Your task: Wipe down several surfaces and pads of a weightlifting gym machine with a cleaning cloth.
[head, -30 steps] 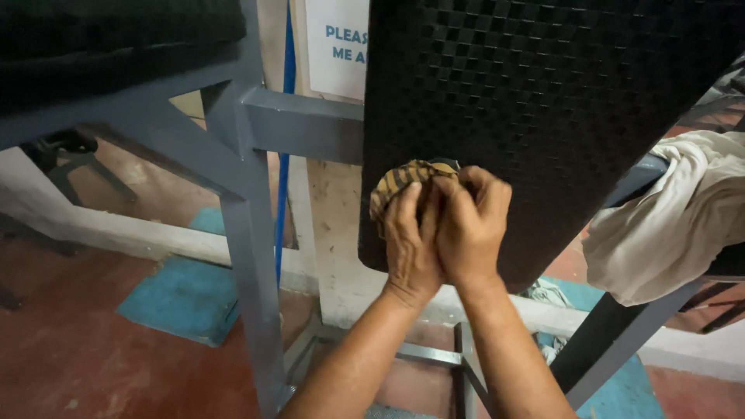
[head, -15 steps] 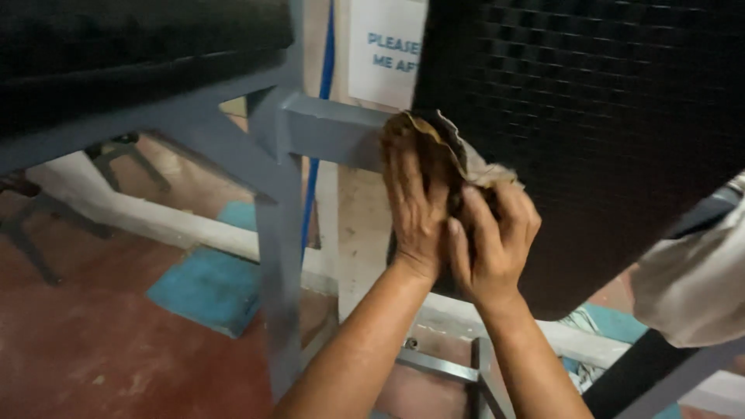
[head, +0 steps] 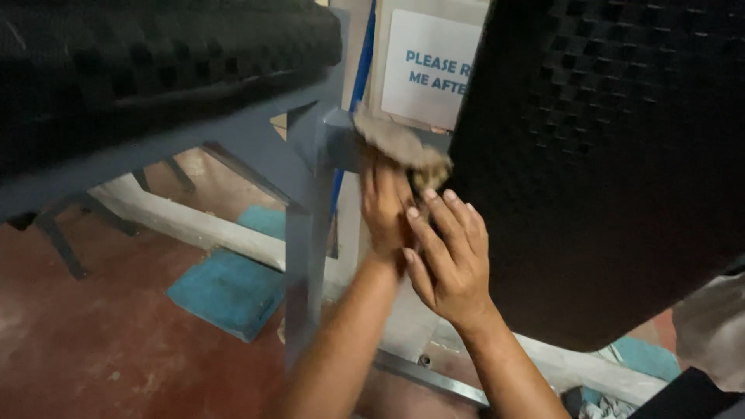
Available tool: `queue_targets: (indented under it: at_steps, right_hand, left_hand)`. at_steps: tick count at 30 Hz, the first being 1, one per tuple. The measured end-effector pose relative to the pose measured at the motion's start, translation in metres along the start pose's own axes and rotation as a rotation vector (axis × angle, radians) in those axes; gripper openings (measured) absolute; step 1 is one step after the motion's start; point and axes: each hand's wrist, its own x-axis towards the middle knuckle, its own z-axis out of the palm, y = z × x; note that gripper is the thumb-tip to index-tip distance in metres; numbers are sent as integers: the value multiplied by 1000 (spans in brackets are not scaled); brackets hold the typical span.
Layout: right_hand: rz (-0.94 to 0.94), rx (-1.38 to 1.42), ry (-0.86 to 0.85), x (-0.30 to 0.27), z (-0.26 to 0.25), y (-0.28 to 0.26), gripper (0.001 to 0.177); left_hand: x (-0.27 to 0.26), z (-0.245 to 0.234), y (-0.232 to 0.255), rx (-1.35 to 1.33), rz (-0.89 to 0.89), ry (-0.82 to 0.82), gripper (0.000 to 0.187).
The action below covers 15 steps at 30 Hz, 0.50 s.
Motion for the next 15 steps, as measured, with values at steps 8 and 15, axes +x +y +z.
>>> queue_targets:
  at_steps: [8,15]
  right_hand:
    - [77,-109,2,15,6,3,36]
    - [106,-198,-30,18,18,1,34]
  left_hand:
    - [91,17,-51,318,-11,-400,40]
    - [97,19,-63,353,-202,-703,49]
